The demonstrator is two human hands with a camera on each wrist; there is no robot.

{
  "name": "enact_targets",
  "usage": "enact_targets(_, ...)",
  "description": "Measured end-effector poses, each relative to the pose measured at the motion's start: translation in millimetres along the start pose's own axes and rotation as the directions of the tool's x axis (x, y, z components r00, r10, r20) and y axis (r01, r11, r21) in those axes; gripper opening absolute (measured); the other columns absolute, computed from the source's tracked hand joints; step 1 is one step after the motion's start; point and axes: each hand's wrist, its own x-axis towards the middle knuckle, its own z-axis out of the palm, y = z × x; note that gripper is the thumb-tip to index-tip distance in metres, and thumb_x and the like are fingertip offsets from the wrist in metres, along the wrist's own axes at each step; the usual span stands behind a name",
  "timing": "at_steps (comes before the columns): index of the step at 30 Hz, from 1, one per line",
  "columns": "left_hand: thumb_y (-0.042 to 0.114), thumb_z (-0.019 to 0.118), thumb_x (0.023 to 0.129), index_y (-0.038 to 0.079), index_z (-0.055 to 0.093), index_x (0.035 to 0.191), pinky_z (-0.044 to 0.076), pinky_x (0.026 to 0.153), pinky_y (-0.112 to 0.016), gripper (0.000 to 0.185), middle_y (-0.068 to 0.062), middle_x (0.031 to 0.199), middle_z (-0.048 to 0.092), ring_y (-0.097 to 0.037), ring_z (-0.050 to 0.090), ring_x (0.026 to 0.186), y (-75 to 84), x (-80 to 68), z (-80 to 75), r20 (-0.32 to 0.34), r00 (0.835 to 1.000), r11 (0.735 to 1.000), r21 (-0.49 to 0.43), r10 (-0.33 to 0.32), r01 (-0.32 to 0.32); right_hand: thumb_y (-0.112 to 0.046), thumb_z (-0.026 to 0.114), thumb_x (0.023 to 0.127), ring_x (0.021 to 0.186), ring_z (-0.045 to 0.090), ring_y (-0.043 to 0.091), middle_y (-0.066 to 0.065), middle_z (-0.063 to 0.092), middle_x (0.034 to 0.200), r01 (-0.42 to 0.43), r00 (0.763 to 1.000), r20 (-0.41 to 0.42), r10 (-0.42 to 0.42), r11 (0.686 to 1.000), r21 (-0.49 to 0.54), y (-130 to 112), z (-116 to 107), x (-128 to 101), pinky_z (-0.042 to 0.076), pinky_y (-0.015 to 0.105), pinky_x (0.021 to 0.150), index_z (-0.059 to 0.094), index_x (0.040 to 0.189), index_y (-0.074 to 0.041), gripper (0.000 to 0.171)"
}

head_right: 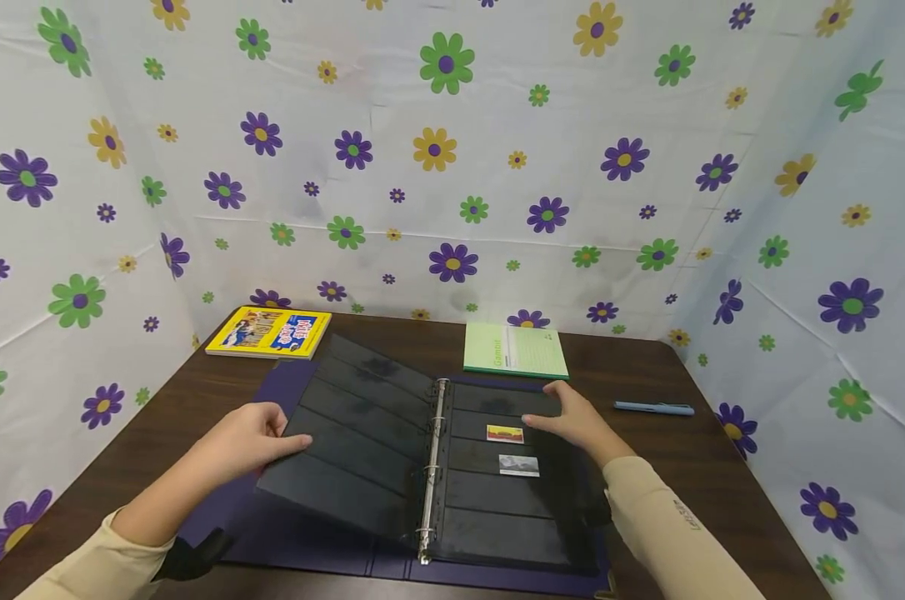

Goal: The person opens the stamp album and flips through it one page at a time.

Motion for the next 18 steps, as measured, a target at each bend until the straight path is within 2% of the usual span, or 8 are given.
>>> enact_targets(4, 0.039, 0.082, 0.069, 0.003, 0.047, 0.081, 0.034, 0.051, -0.03, 0.051, -0.004, 0.064, 0.045, -0.017, 0.048, 0.055, -19.1, -2.0, 9.7, 0.021, 1.0, 1.0, 0.0, -0.015, 0.015, -0.044, 0.08, 0.07, 0.128, 0.028, 0.049, 0.034, 0.029, 0.141, 0.05, 0.996, 0.084, -0.044, 0.995, -0.08, 25.2, 2.3, 3.2, 0.027, 0.062, 0.098, 0.028, 0.14, 0.008, 0.101)
enact_targets(7, 0.045, 0.084, 0.064, 0.001, 0.051, 0.093, 0.038, 0.056, -0.034, 0.062, -0.004, 0.077, 0.052, -0.018, 0.05, 0.067, -31.8, -1.7, 19.0, 0.021, 0.999, 0.997, 0.073, -0.036, 0.034, -0.04, 0.085, 0.065, 0.13, 0.02, 0.052, 0.036, 0.02, 0.144, 0.074, 0.99, 0.127, -0.062, 0.994, -0.085, 36.8, 4.1, 5.6, 0.021, 0.065, 0.099, 0.021, 0.142, 0.011, 0.112)
enact_targets(10, 0.048, 0.084, 0.062, -0.001, 0.052, 0.106, 0.043, 0.057, -0.041, 0.073, -0.01, 0.092, 0.062, -0.025, 0.059, 0.078, -42.0, -1.2, 28.5, 0.02, 0.996, 0.985, 0.153, -0.086, 0.082, -0.04, 0.087, 0.061, 0.132, 0.013, 0.052, 0.035, 0.013, 0.147, 0.083, 0.987, 0.144, -0.07, 0.993, -0.086, 42.7, 7.5, 8.8, 0.015, 0.067, 0.1, 0.016, 0.143, 0.011, 0.12)
enact_targets(14, 0.049, 0.083, 0.061, -0.005, 0.046, 0.121, 0.046, 0.059, -0.05, 0.089, -0.021, 0.106, 0.063, -0.038, 0.061, 0.09, -49.9, -0.1, 41.4, 0.026, 0.991, 0.963, 0.241, -0.132, 0.122, -0.045, 0.087, 0.058, 0.132, 0.011, 0.052, 0.031, 0.011, 0.149, 0.044, 0.987, 0.159, -0.028, 0.994, -0.099, 44.1, 10.9, 12.4, 0.013, 0.068, 0.099, 0.012, 0.146, 0.006, 0.126)
enact_targets(18, 0.047, 0.085, 0.059, -0.008, 0.043, 0.127, 0.046, 0.06, -0.054, 0.097, -0.024, 0.105, 0.062, -0.043, 0.059, 0.091, -52.8, 1.6, 54.0, 0.008, 0.992, 0.937, 0.33, -0.122, 0.113, -0.048, 0.087, 0.057, 0.132, 0.012, 0.051, 0.029, 0.014, 0.149, -0.002, 0.986, 0.164, 0.022, 0.993, -0.122, 42.0, 9.1, 12.9, 0.016, 0.067, 0.099, 0.013, 0.147, 0.004, 0.127)
